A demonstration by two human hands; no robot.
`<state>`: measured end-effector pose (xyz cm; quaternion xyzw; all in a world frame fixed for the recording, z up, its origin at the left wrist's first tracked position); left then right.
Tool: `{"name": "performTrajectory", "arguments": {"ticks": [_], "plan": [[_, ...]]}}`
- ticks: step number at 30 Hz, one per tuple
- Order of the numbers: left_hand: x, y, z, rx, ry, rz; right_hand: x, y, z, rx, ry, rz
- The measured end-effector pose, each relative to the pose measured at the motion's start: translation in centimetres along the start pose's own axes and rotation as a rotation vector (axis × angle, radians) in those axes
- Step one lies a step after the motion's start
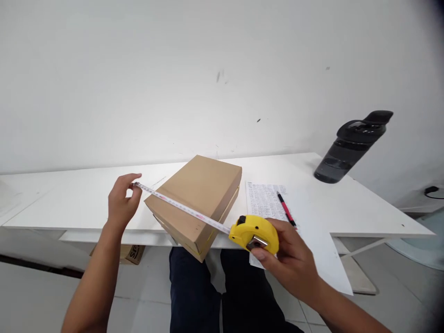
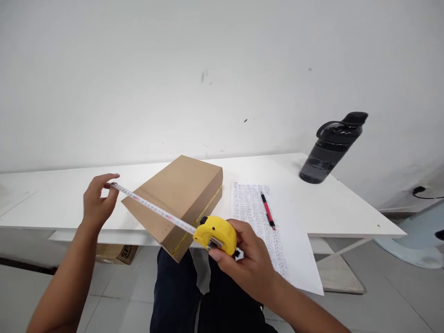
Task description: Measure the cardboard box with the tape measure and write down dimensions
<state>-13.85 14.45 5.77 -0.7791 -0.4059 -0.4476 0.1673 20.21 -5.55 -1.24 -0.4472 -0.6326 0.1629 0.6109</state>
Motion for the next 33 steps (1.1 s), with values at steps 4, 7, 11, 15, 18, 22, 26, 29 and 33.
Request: {"name": "performTrajectory", "arguments": {"ticks": [4,7,11,15,18,22,26,29,33], "plan": [[-0.9,-5.2,3.2,0.048,-0.150,-0.222,0.4,-1.3,-0.3,-0.369,0.047,-0.238],[-1.0,-4.8,3.9,0.001,-0.242,-0.214,1.2,-2.2,0.6,-0.475,-0.014,-0.434],[0.3,-2.1,3.5,-0.282,-0.523,-0.264,2.3,-2.1,2.1,-0.537,-0.130,-0.507],[1.0,0.7,2.6,-0.563,-0.817,-0.356,3.1,-1.8,3.2,-0.562,-0.183,-0.486],[0.7,1.8,2.3,-0.546,-0.862,-0.340,3.3,-1.7,3.7,-0.578,-0.181,-0.498],[-0.4,2.1,2.6,-0.548,-0.887,-0.344,3.1,-1.5,3.8,-0.592,-0.165,-0.506],[-0.9,2.0,2.7,-0.566,-0.860,-0.362,2.9,-1.3,3.8,-0.632,-0.154,-0.499],[-0.9,2.0,2.8,-0.599,-0.805,-0.426,2.9,-1.3,3.8,-0.660,-0.145,-0.490],[-0.7,1.8,3.7,-0.740,-0.644,-0.629,2.7,-1.1,3.8,-0.648,-0.112,-0.449]]}}
Point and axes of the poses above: each hand's wrist, its own x-axis towards the middle knuckle, its own z-axis out of the palm, y = z × x, the point moved 4 cm from there along x, towards the middle knuckle, and after that the axes turned 1 degree about -y, right-handed, at the moved point
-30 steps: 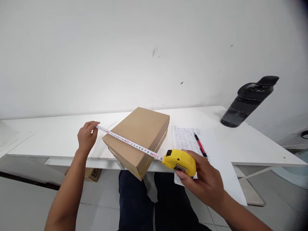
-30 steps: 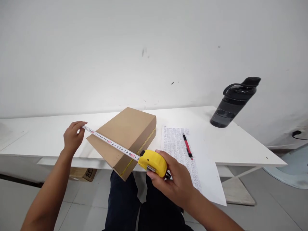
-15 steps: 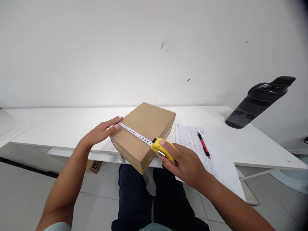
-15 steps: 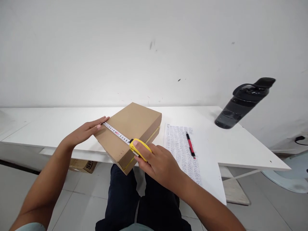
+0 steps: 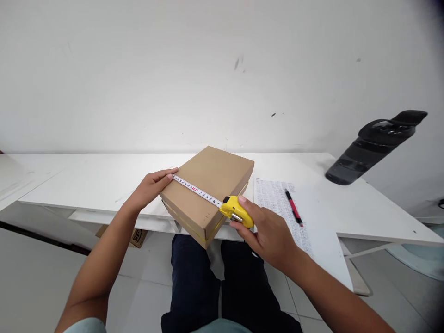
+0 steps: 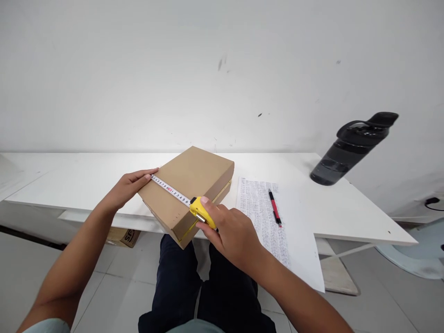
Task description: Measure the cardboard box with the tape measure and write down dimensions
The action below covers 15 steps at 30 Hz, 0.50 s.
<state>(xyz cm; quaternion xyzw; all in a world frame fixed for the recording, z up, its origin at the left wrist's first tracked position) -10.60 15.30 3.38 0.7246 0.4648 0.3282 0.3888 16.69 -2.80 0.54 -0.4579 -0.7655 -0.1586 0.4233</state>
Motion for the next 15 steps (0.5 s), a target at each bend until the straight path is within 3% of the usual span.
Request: {"name": "performTrajectory", "arguments": {"ticks": [4,9,15], "plan": [[1.4,-0.9,-0.2,-0.186,0.109,-0.108,-0.3,0.7,0.7,-0.016,-0.016,0.081],[2.7,-1.6,-1.3,-0.145,0.151,-0.180,0.9,2.3,2.2,-0.050,-0.026,0.043],[2.8,0.2,-3.3,-0.072,0.297,-0.145,3.6,5.3,4.5,-0.075,-0.085,0.065]]}}
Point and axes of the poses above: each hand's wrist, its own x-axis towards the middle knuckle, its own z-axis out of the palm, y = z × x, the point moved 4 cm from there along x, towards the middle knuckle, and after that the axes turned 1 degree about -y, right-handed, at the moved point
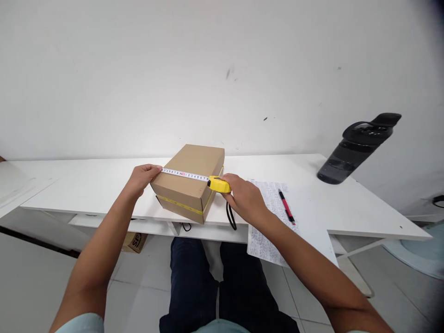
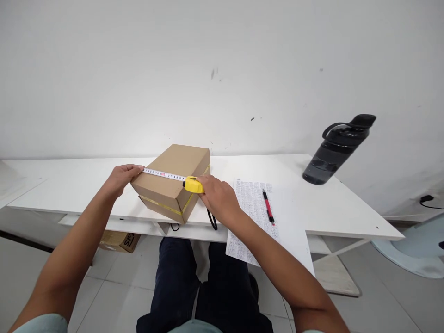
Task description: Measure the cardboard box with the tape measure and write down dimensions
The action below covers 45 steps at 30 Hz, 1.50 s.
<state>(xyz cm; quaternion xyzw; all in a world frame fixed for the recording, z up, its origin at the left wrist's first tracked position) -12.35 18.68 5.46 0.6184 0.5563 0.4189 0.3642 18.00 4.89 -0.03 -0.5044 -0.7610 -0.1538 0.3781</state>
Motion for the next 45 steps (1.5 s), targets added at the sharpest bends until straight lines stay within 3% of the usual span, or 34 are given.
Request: {"name": "performTrajectory", "arguments": {"ticks": [3,6,9,12,16,19,21,24,27,29,31,33,35,36,38,41,45], "plan": [[-2.2,2.0,-1.5,-0.040,0.114,0.133,-0.2,0.3,-0.2,0.024,0.084,-0.041],[-7.4,3.4,-1.4,-0.083,0.144,0.310,-2.2,-0.3,-1.5,0.068,0.247,-0.091],[-13.6,3.1,1.8,-0.059,-0.001,0.424,-5.5,-1.1,-2.8,0.124,0.327,-0.097],[-18.2,1.3,6.9,-0.094,-0.147,0.488,-9.2,-1.9,-3.3,0.126,0.270,-0.056],[-20.8,-3.5,14.1,-0.208,-0.263,0.306,-14.2,-2.7,-2.8,0.147,0.174,0.033],[-21.8,-6.8,19.0,-0.371,-0.489,0.081,-16.8,-3.2,-1.8,0.179,0.052,0.081],[-22.5,-7.8,21.3,-0.496,-0.656,-0.042,-17.7,-3.5,-1.2,0.225,0.011,0.096],[-23.1,-7.6,23.5,-0.630,-0.865,-0.142,-17.2,-3.6,-1.3,0.310,-0.007,0.072],[-22.2,-6.5,24.4,-0.648,-0.827,-0.130,-15.4,-2.1,-3.1,0.335,-0.177,-0.017],[-20.8,-5.5,24.7,-0.602,-0.727,-0.099,-14.0,0.9,-4.9,0.300,-0.309,0.027],[-18.9,-4.0,25.3,-0.522,-0.699,-0.052,-12.7,5.9,-6.5,0.208,-0.341,0.272],[-16.8,-2.2,26.5,-0.437,-0.749,0.030,-11.8,11.5,-7.3,0.030,-0.259,0.582],[-14.6,-0.4,28.3,-0.358,-0.839,0.142,-11.3,15.9,-6.3,-0.007,-0.308,0.854],[-13.4,0.4,29.3,-0.309,-0.872,0.207,-10.9,17.2,-5.2,0.017,-0.342,0.877],[-10.9,1.4,31.1,-0.131,-0.863,0.354,-10.0,18.4,-3.0,0.075,-0.390,0.876],[-7.0,1.9,32.6,0.159,-0.727,0.501,-8.7,18.1,-0.2,0.179,-0.398,0.839],[-2.8,0.7,31.8,0.329,-0.632,0.554,-7.0,16.8,2.7,0.458,-0.367,0.811]]}}
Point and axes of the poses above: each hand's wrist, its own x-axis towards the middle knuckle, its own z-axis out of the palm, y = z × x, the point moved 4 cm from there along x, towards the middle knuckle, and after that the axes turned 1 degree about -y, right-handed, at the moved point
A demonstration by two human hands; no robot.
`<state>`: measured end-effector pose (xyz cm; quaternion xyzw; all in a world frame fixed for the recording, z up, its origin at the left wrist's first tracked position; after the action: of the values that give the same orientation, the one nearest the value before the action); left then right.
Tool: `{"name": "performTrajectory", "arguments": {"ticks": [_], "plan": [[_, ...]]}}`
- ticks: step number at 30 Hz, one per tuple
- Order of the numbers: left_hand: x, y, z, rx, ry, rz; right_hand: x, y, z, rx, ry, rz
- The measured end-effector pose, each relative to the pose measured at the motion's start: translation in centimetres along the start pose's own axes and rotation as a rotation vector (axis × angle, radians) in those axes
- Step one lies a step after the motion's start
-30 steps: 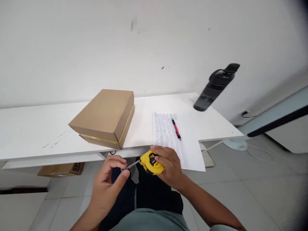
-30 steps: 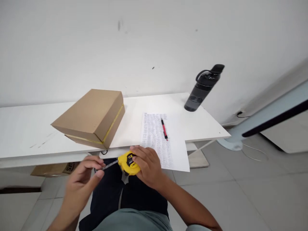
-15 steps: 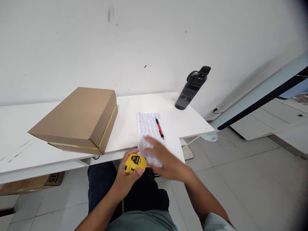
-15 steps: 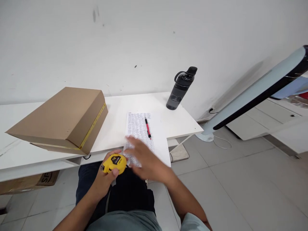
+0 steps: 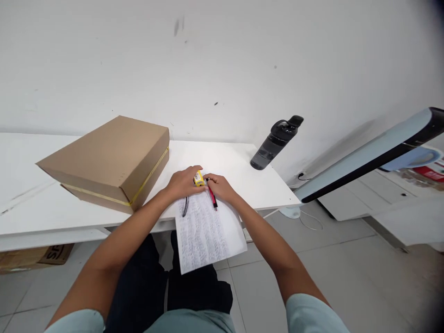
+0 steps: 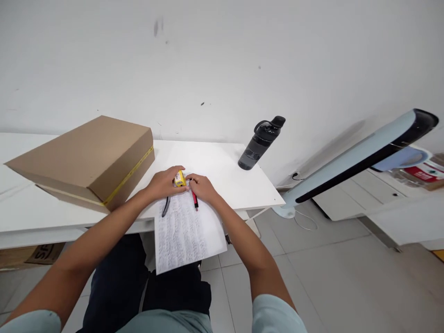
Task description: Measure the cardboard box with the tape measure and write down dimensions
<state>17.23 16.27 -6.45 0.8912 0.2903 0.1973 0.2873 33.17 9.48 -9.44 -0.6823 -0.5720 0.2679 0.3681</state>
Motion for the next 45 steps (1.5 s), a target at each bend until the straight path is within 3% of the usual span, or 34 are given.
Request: {"name": "performTrajectory", "arguments": {"ticks": [7,11,15,21,26,33,45], "plan": [[-0.8,-5.6,-3.4,0.121,0.035,-0.137,3.3,-0.8,1.8,0.439,-0.061,-0.064],[-0.3,-6.5,-3.5,0.101,0.055,-0.209,4.3,-0.8,2.3,0.545,-0.033,-0.052],[0.6,-6.7,-3.6,0.070,0.063,-0.180,3.7,-0.9,2.8,0.590,0.014,-0.009],[1.1,-7.6,-4.4,0.011,0.047,-0.158,1.4,-0.6,3.3,0.552,-0.127,0.034],[1.1,-7.5,-4.2,0.091,0.004,-0.129,1.0,-1.2,2.9,0.222,-0.008,-0.122],[1.2,-7.5,-3.9,0.108,-0.019,-0.116,2.0,-1.5,2.7,0.120,0.025,0.012],[1.0,-7.3,-3.7,0.104,-0.030,-0.139,2.2,-1.1,2.7,0.099,0.026,0.049]]}}
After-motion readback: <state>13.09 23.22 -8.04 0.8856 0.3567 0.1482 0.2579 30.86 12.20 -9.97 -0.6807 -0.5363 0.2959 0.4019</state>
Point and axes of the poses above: each hand's wrist, its own x-axis towards the middle knuckle, its own z-axis out of the palm, y = z × x, the point moved 4 cm from there along x, towards the middle knuckle, and after that the axes turned 1 degree about -y, right-handed, at the moved point
